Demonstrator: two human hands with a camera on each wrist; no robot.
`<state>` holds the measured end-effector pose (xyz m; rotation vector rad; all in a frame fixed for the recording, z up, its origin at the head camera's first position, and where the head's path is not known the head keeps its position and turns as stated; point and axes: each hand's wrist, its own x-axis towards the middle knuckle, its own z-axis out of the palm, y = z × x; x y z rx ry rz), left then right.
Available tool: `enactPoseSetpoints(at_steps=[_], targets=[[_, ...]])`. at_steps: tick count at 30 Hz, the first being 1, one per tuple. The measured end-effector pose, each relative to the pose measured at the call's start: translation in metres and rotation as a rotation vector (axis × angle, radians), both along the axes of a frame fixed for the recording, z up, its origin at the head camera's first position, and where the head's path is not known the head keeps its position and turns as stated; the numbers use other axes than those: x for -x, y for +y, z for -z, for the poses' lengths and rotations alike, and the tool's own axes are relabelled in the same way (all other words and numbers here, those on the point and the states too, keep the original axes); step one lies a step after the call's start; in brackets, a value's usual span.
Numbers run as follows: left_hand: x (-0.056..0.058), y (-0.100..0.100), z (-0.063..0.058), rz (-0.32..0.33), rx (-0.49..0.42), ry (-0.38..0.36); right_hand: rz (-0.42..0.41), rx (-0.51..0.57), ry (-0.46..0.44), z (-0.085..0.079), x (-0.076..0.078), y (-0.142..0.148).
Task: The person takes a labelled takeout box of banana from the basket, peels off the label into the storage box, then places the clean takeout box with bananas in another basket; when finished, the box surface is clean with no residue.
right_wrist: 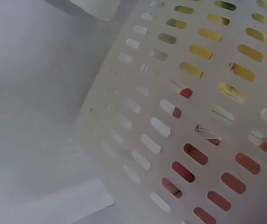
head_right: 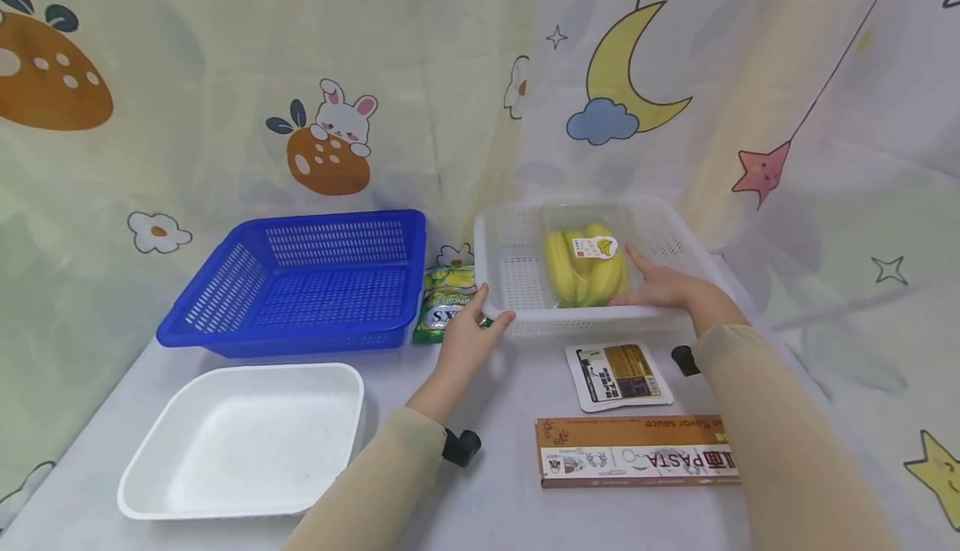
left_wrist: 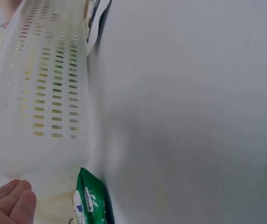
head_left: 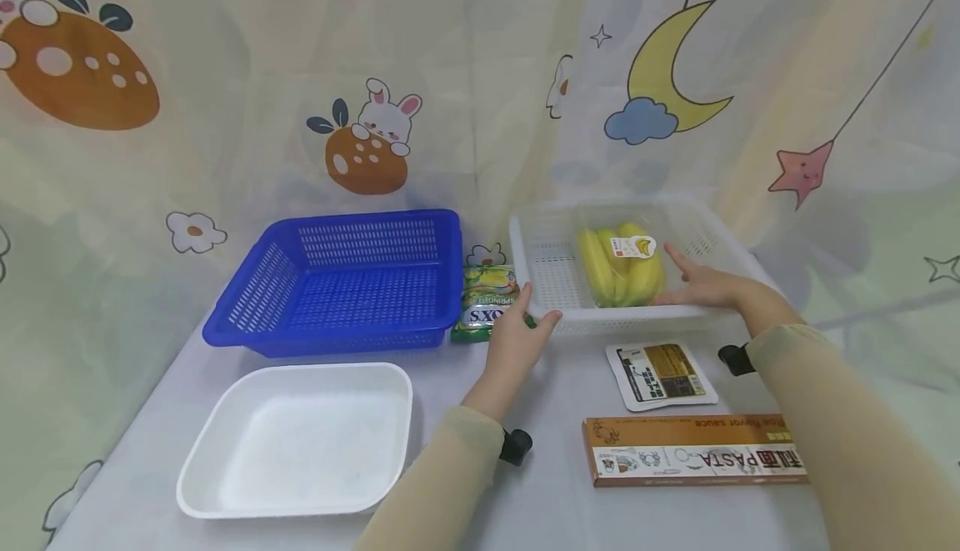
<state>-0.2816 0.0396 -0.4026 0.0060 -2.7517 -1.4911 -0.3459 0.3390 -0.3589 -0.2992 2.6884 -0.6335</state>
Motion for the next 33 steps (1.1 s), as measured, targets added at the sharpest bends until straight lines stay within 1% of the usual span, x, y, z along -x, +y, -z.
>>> enactPoseSetpoints(at_steps=[4, 9, 13, 16, 19, 23, 27, 30, 33], targets=[[-0.001, 0.001, 0.001, 0.006, -0.002, 0.013, 0.0, 0.017, 0.015, -0.001, 0.0, 0.002], [0.0, 0.004, 0.002, 0.023, 0.006, 0.033, -0.015, -0.01, 0.041, -0.005, 0.002, 0.004], [-0.002, 0.005, 0.004, 0.014, 0.032, 0.039, -0.012, -0.026, 0.023, -0.007, 0.001, 0.0], [-0.003, 0.005, 0.005, 0.022, 0.056, 0.047, 0.0, -0.04, -0.001, -0.008, -0.002, -0.002], [-0.006, 0.006, 0.005, 0.028, 0.06, 0.049, 0.01, -0.054, -0.016, -0.009, -0.004, -0.003], [-0.008, 0.007, 0.006, 0.016, 0.06, 0.049, -0.004, -0.055, 0.024, -0.006, -0.006, -0.002], [-0.007, 0.007, 0.007, 0.013, 0.06, 0.064, -0.013, -0.068, 0.113, -0.004, -0.005, 0.0], [-0.005, 0.006, 0.006, 0.016, 0.057, 0.058, -0.003, -0.076, 0.164, -0.006, -0.005, -0.001], [-0.004, 0.006, 0.006, 0.022, 0.055, 0.049, 0.017, -0.072, 0.189, -0.01, -0.007, -0.001]])
